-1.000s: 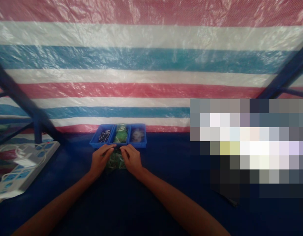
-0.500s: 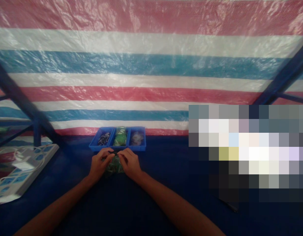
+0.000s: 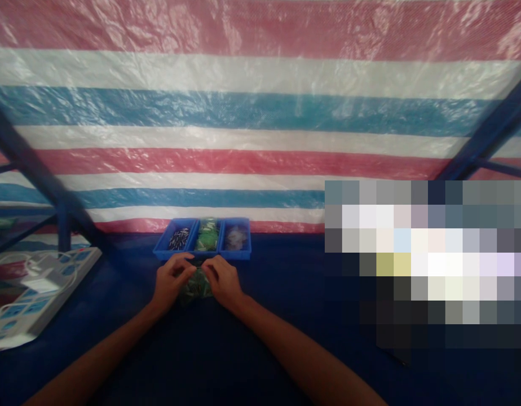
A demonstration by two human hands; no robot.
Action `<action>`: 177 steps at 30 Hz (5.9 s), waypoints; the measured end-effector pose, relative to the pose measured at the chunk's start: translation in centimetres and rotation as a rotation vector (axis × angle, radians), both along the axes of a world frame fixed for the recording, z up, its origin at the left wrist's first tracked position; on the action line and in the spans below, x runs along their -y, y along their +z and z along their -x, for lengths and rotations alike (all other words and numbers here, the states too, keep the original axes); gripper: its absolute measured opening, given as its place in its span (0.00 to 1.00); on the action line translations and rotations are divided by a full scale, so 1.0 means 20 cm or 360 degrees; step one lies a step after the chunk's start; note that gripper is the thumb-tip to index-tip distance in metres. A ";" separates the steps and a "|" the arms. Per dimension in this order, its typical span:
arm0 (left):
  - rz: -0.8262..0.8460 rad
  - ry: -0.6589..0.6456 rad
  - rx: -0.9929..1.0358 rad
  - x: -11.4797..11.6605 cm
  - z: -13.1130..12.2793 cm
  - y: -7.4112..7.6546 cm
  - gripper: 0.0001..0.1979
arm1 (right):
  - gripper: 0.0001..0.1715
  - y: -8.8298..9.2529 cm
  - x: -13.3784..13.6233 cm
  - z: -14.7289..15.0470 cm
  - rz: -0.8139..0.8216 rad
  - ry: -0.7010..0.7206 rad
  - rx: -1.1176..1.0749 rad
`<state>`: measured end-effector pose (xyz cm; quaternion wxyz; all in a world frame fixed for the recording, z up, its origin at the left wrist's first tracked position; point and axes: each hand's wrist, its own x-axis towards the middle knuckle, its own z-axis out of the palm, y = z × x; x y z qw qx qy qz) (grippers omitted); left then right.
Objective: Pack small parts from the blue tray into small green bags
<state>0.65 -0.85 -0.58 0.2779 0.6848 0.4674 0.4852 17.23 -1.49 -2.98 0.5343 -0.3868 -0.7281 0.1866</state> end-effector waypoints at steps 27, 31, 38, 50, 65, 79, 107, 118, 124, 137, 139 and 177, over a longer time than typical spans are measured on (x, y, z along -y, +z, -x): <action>-0.0054 -0.0023 -0.0238 -0.02 0.01 0.03 0.11 | 0.15 0.00 0.00 0.00 0.0061 -0.0079 -0.0114; -0.0250 -0.0052 -0.0448 -0.03 0.02 0.04 0.12 | 0.15 0.00 0.00 0.00 0.0063 -0.0094 -0.0136; -0.0132 -0.0014 -0.0332 -0.04 0.02 0.02 0.14 | 0.15 0.02 0.00 0.00 0.0051 -0.0097 -0.0140; 0.0057 -0.0018 -0.0150 -0.02 0.00 0.03 0.15 | 0.11 0.01 0.00 0.00 0.0046 0.0047 -0.0010; 0.0013 -0.0051 -0.0176 -0.02 0.01 0.02 0.12 | 0.10 0.02 0.01 -0.01 0.0073 -0.0017 -0.0078; -0.0393 0.0101 -0.0545 -0.05 0.06 0.06 0.11 | 0.14 -0.02 0.00 0.00 0.0165 -0.0076 -0.0215; -0.0425 -0.0250 -0.1484 -0.11 0.16 0.06 0.14 | 0.10 -0.01 -0.02 0.01 0.0043 -0.0121 0.0055; -0.0365 -0.0193 -0.1618 -0.11 0.18 0.04 0.16 | 0.12 0.01 -0.01 0.00 0.0027 -0.0119 -0.0021; -0.0457 -0.0259 -0.1577 -0.13 0.19 0.04 0.08 | 0.11 0.00 -0.01 0.01 0.0030 -0.0104 -0.0030; -0.0764 0.0023 -0.0753 -0.05 0.12 0.03 0.10 | 0.18 0.00 -0.01 0.00 0.0117 0.0024 -0.0089; -0.0657 0.0056 -0.0697 -0.04 0.11 0.01 0.10 | 0.12 0.00 -0.01 0.00 0.0110 0.0065 -0.0018; 0.0225 -0.0269 0.0247 -0.04 0.03 0.04 0.15 | 0.21 -0.01 0.01 -0.02 0.0016 -0.0011 -0.0206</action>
